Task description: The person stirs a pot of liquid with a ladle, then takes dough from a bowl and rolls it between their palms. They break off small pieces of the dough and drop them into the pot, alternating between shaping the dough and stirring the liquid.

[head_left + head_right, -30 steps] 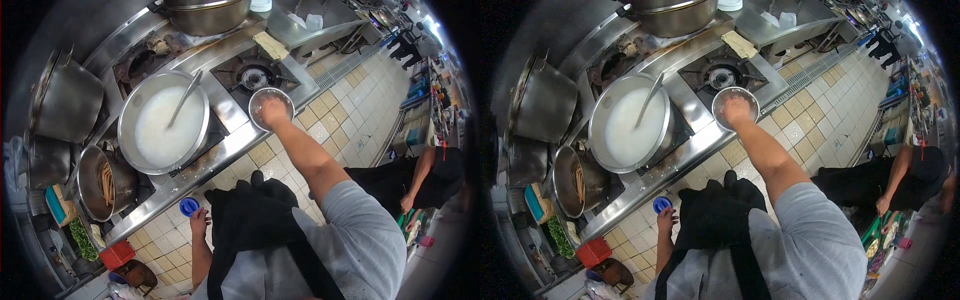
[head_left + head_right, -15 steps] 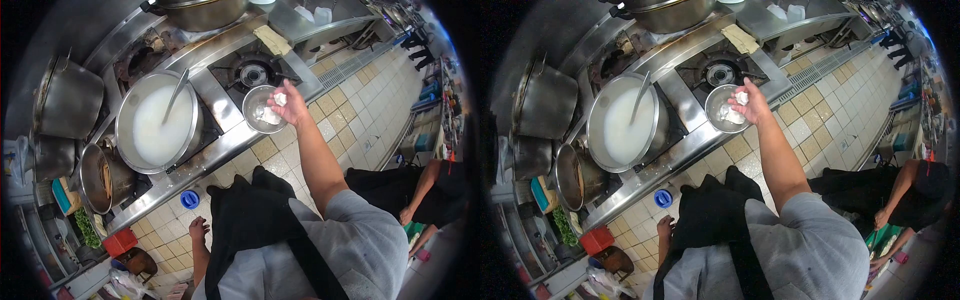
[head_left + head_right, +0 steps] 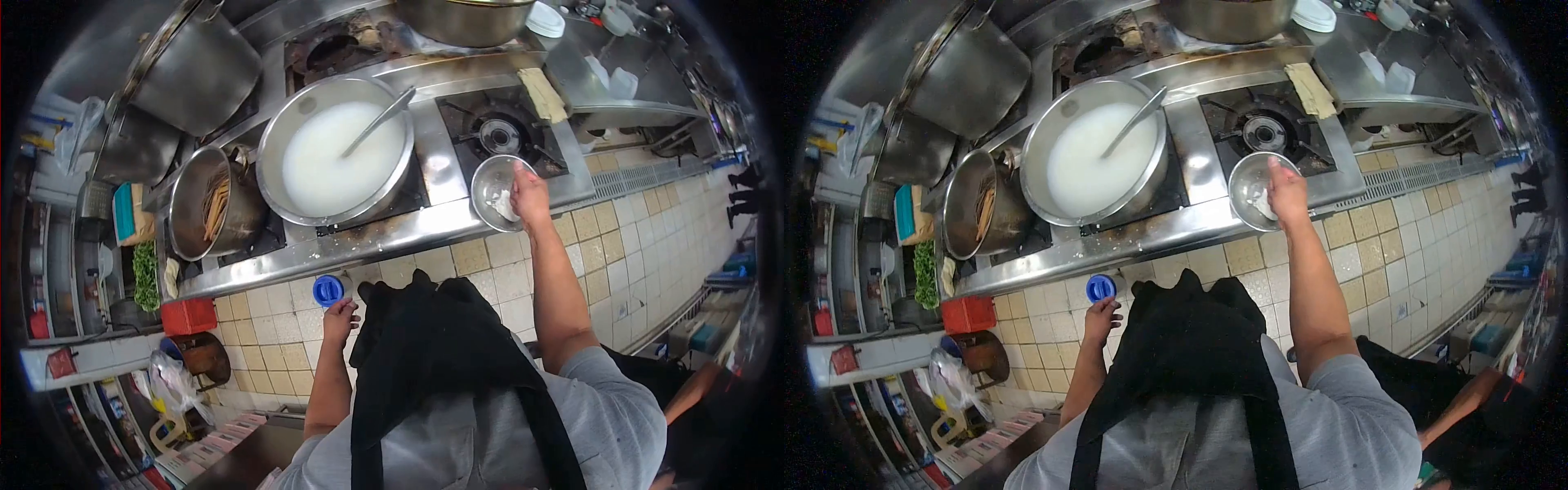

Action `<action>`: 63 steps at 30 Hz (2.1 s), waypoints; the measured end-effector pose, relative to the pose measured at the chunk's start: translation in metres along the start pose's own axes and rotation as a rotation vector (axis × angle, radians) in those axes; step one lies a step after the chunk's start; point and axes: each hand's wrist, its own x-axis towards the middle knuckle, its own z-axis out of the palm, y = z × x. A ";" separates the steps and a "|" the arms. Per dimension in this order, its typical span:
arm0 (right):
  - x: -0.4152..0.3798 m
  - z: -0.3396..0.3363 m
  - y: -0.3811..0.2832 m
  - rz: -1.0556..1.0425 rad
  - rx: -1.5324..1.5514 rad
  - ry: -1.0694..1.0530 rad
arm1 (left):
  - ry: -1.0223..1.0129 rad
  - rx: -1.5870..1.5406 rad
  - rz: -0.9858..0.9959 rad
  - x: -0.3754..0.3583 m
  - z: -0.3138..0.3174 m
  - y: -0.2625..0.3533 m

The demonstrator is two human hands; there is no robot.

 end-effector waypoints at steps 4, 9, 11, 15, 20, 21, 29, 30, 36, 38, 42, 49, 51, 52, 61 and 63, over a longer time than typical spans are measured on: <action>0.000 -0.001 -0.010 0.035 0.174 -0.020 | -0.047 0.014 0.085 -0.011 0.012 0.030; -0.012 -0.012 -0.022 0.012 0.090 -0.112 | -0.104 -0.083 0.204 -0.028 0.030 0.075; -0.015 -0.012 -0.019 -0.054 0.157 -0.100 | -0.170 -0.073 0.233 -0.032 0.037 0.091; -0.019 -0.011 -0.009 -0.137 0.273 -0.112 | -0.258 -0.023 0.301 -0.047 0.054 0.123; -0.046 0.021 0.008 -0.075 0.250 -0.202 | -0.420 -0.034 0.357 -0.051 0.064 0.143; -0.061 0.041 0.004 -0.062 0.127 -0.114 | -0.451 -0.034 0.357 -0.050 0.064 0.144; -0.147 0.162 0.030 -0.014 -0.046 -0.355 | -0.318 -0.239 0.583 -0.051 0.033 0.154; -0.159 0.185 0.033 -0.068 -0.040 -0.416 | -0.320 -0.246 0.585 -0.049 0.027 0.156; -0.250 0.298 0.039 -0.713 -0.176 -0.682 | -0.103 -0.611 0.720 -0.047 -0.042 0.197; -0.242 0.321 0.047 -0.657 -0.178 -0.701 | -0.083 -0.519 0.677 -0.062 -0.060 0.199; -0.226 0.348 0.051 -0.500 -0.226 -0.706 | -0.313 -0.362 0.850 -0.067 -0.079 0.185; -0.275 0.357 0.061 -0.692 -0.333 -0.702 | -0.218 -0.652 0.554 -0.047 -0.098 0.189; -0.265 0.354 0.070 -0.694 -0.366 -0.661 | -0.308 -0.730 0.573 -0.034 -0.090 0.173; -0.258 0.352 0.070 -0.690 -0.386 -0.621 | -0.419 -0.754 0.593 -0.037 -0.082 0.165; -0.231 0.269 0.047 -0.462 -0.184 -0.264 | -0.628 -0.417 0.767 -0.108 -0.029 0.129; -0.237 0.250 0.040 -0.422 -0.095 -0.219 | -0.661 -0.468 0.652 -0.108 -0.024 0.127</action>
